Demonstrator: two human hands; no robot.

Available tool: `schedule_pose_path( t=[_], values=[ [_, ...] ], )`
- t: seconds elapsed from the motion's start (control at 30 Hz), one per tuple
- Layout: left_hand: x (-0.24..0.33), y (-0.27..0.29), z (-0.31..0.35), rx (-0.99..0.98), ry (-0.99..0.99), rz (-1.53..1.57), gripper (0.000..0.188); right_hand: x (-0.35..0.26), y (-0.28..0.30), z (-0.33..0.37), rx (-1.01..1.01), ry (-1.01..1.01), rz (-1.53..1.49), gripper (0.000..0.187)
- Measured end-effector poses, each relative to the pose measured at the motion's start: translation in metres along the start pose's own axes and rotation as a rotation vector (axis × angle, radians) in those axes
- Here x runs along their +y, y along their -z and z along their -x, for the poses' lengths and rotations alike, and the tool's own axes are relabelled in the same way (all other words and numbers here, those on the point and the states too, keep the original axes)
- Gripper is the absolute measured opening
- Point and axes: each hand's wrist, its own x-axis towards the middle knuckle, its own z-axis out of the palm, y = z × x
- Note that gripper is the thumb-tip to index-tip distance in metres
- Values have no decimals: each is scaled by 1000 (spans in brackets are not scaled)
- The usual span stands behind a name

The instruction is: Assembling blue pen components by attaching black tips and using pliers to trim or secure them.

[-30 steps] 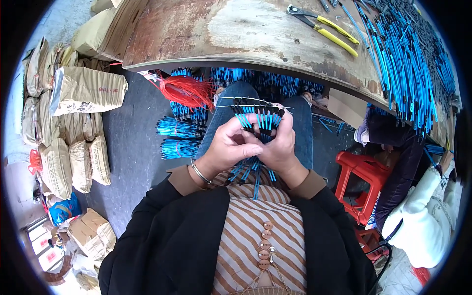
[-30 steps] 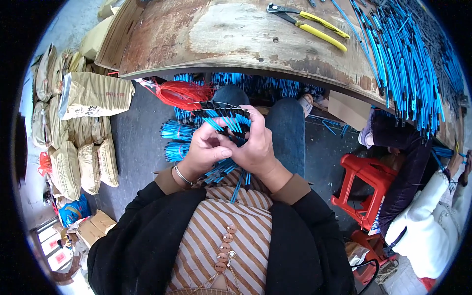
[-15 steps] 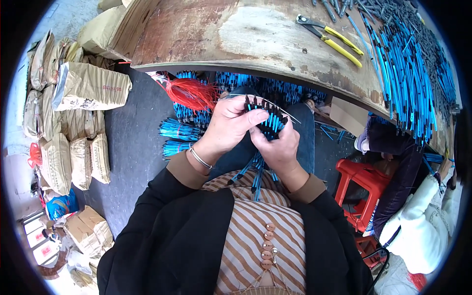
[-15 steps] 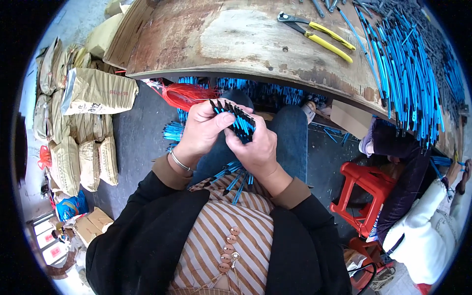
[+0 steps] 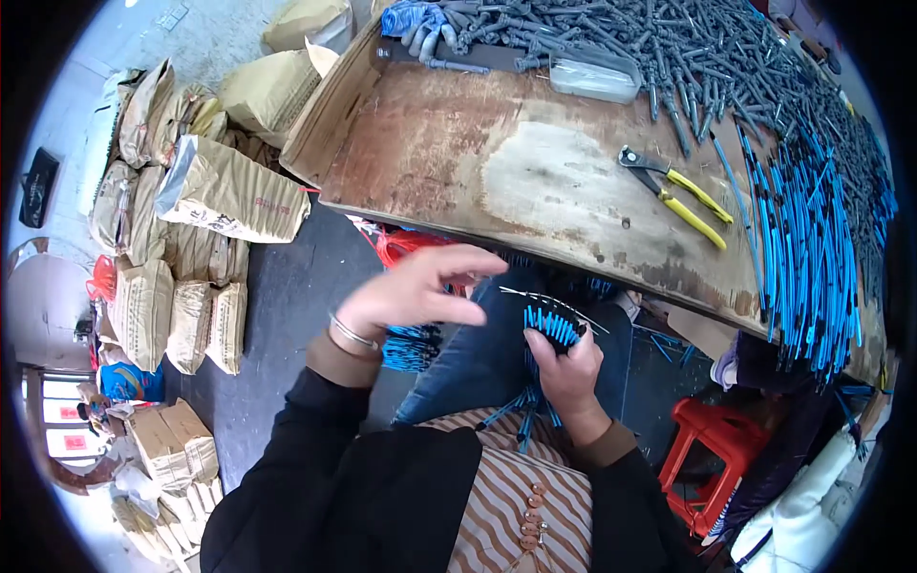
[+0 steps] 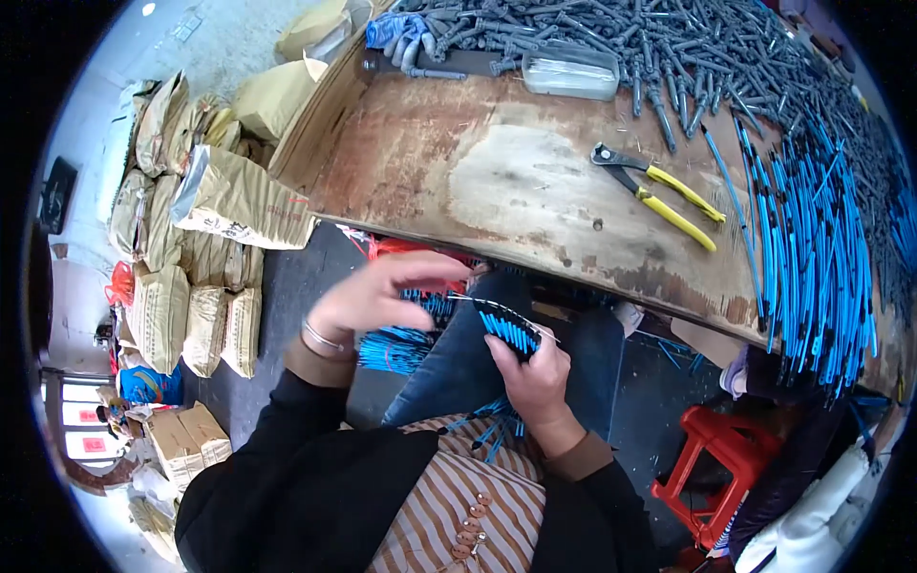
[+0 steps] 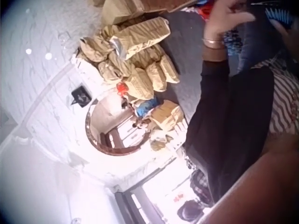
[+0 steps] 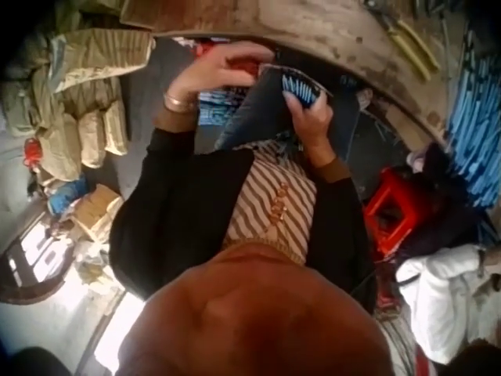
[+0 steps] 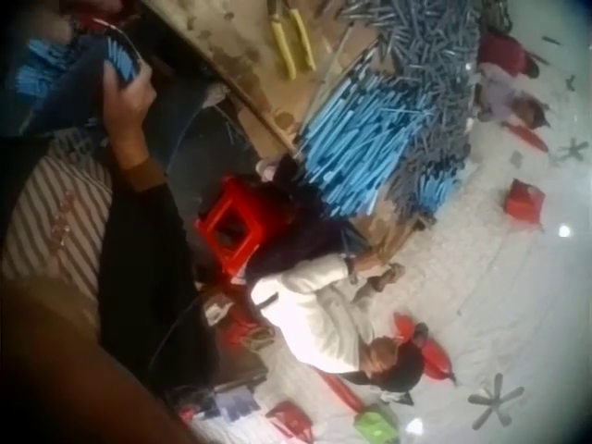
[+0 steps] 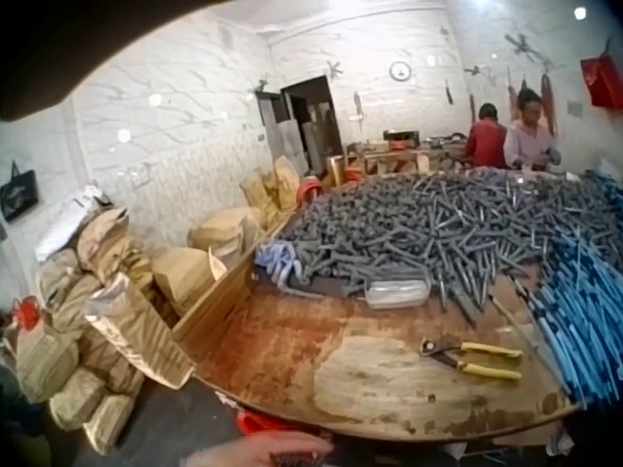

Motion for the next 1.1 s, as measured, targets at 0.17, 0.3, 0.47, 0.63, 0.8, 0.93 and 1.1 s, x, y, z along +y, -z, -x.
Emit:
schedule_pose_path(
  t=[0.17, 0.3, 0.47, 0.63, 0.8, 0.93, 1.1],
  values=[
    [14, 108, -52, 333, 136, -167, 43, 9, 0, -6, -33, 26, -52, 28],
    [-14, 145, -147, 650, 98, -561, 38, 9, 2, -13, -70, 18, -57, 29],
    [-31, 143, -208, 943, 5, -846, 27, 7, 12, -21, -115, -62, -63, 28],
    [-29, 113, -215, 840, -288, -935, 23, 9, 16, -24, -145, -132, -75, 26],
    [-1, 141, -240, 846, -355, -1023, 25, 15, 20, -24, -120, -106, -68, 24],
    [28, 180, -267, 909, -119, -940, 29, 15, 23, -20, -89, -91, -86, 24],
    [34, 196, -319, 824, -21, -1016, 32, 18, 23, -24, -49, -127, -124, 25]
  ],
)
